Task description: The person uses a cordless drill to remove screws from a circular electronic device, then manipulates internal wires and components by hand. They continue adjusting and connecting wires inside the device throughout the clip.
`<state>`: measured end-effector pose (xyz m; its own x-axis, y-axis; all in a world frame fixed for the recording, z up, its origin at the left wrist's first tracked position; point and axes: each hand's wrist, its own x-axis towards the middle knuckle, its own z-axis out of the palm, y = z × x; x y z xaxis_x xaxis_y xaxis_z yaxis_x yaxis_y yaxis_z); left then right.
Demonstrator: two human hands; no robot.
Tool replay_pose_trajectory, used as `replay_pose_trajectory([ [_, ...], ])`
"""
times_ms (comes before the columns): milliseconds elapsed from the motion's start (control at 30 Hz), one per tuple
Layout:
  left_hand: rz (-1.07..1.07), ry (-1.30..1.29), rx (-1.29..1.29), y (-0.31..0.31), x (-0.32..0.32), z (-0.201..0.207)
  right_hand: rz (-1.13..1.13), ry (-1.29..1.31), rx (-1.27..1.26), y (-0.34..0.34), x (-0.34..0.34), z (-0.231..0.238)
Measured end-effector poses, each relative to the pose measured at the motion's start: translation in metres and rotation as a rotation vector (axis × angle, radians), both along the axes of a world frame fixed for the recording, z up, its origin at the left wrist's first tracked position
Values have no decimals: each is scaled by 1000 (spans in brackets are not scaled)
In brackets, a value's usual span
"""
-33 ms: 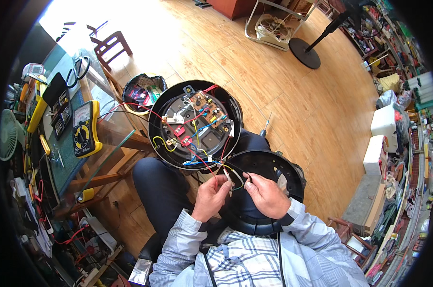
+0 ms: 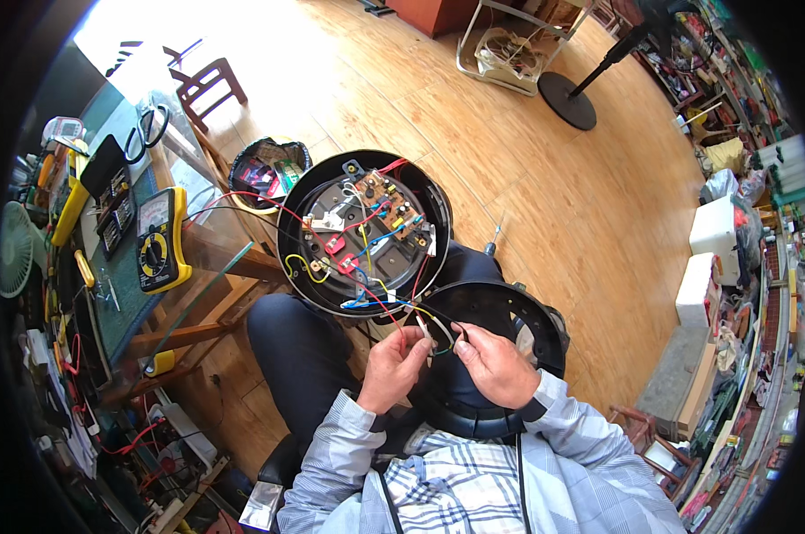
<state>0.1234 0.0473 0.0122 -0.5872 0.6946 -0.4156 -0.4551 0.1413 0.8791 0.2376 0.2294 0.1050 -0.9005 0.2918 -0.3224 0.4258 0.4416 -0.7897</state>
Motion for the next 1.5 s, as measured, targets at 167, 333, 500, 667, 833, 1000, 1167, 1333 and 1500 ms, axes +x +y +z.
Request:
replay_pose_trajectory([
  [167,28,-20,70,0,3,-4,96,33,-11,-3,-2,-7],
  [333,55,48,31,3,7,-13,99,13,-64,-2,-2,-7],
  [500,103,187,38,5,10,-18,-20,-72,-276,-2,-3,-12],
  [667,101,212,15,4,13,-22,-164,-102,-411,5,1,-27],
  [833,108,310,39,3,14,-23,-229,-90,-429,3,1,-33],
  [1000,-20,514,50,-1,10,-16,-216,-123,-345,1,-2,-22],
  [1167,-39,410,78,0,10,-12,-120,-186,-259,3,-6,-16],
  [1333,-26,314,154,5,11,-13,-181,-152,-279,-1,-7,-12],
  [1500,31,423,166,7,15,-4,-137,-105,-168,3,-15,-7],
])
